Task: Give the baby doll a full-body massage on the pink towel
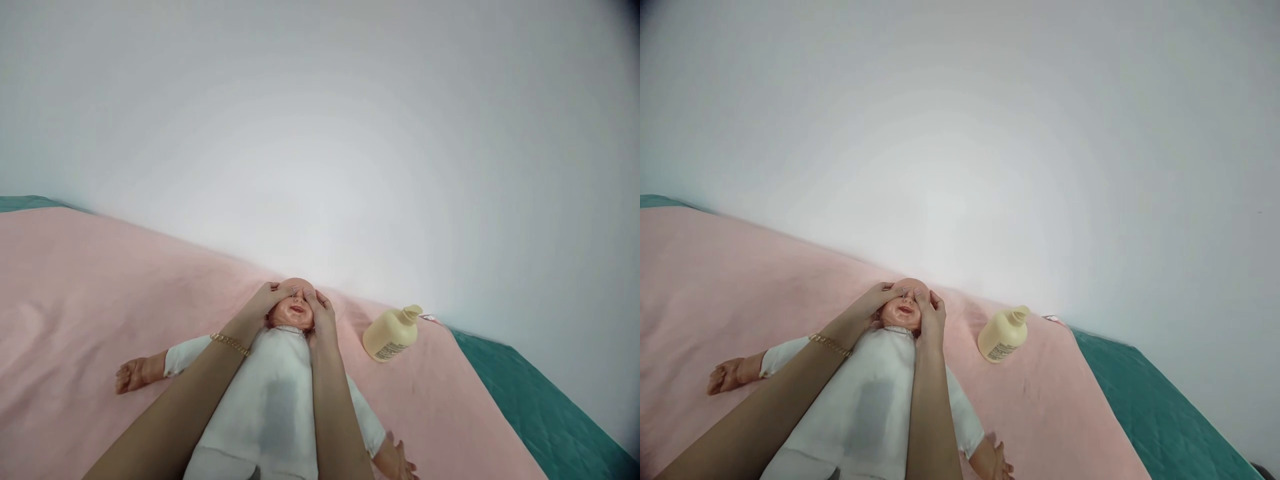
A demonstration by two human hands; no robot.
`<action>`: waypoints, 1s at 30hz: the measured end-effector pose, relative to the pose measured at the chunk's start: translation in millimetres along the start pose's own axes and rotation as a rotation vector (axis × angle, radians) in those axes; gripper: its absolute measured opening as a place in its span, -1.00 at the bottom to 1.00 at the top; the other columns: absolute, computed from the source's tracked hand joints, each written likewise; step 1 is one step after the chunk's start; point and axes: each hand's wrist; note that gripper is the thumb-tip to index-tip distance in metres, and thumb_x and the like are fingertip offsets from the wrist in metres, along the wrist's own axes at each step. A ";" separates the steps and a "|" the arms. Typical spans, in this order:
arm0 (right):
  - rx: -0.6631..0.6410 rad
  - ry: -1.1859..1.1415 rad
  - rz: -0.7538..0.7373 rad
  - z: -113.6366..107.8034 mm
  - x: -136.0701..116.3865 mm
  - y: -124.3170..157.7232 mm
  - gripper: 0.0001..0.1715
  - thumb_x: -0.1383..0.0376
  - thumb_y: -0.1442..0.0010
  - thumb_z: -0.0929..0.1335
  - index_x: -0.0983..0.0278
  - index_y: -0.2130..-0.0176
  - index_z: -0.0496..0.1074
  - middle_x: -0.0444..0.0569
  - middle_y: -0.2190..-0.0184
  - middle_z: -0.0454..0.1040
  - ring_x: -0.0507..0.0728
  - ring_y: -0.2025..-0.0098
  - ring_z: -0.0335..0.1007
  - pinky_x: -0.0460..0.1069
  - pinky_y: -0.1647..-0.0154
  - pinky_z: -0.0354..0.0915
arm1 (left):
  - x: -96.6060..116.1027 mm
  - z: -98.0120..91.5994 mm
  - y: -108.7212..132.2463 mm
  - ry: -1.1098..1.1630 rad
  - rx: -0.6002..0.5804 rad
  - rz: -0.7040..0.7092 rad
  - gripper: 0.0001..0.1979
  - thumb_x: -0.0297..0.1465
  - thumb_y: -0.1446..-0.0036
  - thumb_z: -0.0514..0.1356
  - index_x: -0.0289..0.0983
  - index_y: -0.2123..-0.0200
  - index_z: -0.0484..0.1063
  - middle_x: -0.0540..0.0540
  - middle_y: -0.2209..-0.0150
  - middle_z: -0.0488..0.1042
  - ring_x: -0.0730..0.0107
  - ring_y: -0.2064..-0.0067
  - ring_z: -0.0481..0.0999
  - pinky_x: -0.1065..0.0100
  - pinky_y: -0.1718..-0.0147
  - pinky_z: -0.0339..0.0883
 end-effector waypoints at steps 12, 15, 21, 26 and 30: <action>0.043 -0.002 0.061 4.7 -7.2 3.5 -0.52 0.28 0.11 0.52 0.26 0.17 0.38 -0.05 0.36 0.58 0.18 0.34 0.55 0.03 0.34 0.49 | -5.5 3.9 -1.0 -0.028 0.006 0.058 -0.67 -0.27 -0.06 0.36 -0.33 0.21 0.37 -0.23 0.20 0.56 0.18 0.16 0.57 0.35 0.25 0.43; 0.031 -0.010 0.055 4.9 -7.6 2.7 -0.57 0.26 0.09 0.52 0.26 0.20 0.39 -0.05 0.34 0.58 0.16 0.34 0.54 0.02 0.32 0.49 | -7.9 5.1 -5.2 -0.016 0.006 0.062 -0.73 -0.30 -0.11 0.31 -0.33 0.23 0.37 -0.23 0.19 0.56 0.20 0.18 0.57 0.36 0.27 0.43; 0.022 -0.023 0.034 5.7 -5.6 1.1 -0.65 0.24 0.08 0.50 0.25 0.26 0.40 -0.05 0.38 0.58 0.17 0.34 0.54 0.03 0.31 0.49 | -6.1 5.6 3.9 -0.010 -0.004 0.094 -0.73 -0.22 -0.20 0.24 -0.33 0.21 0.39 -0.22 0.19 0.56 0.23 0.20 0.58 0.36 0.27 0.44; 0.032 -0.091 -0.008 2.1 2.4 -6.1 -0.65 0.24 0.09 0.49 0.27 0.27 0.43 -0.03 0.40 0.59 0.19 0.32 0.56 0.07 0.27 0.51 | -8.2 2.8 6.2 0.020 -0.028 0.121 -0.72 -0.20 -0.19 0.24 -0.32 0.21 0.45 -0.22 0.19 0.58 0.20 0.17 0.58 0.35 0.25 0.44; -0.042 -0.171 0.025 -4.9 9.9 -16.4 -0.55 0.22 0.14 0.52 0.26 0.21 0.44 0.00 0.34 0.60 0.25 0.24 0.57 0.17 0.17 0.51 | -12.4 1.6 -2.6 0.127 -0.078 0.149 -0.80 -0.29 -0.18 0.23 -0.34 0.30 0.49 -0.20 0.23 0.59 0.20 0.18 0.58 0.34 0.22 0.45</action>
Point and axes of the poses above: each hand's wrist, its own y-axis away from the middle knuckle, its own z-axis out of the palm, x = y × z
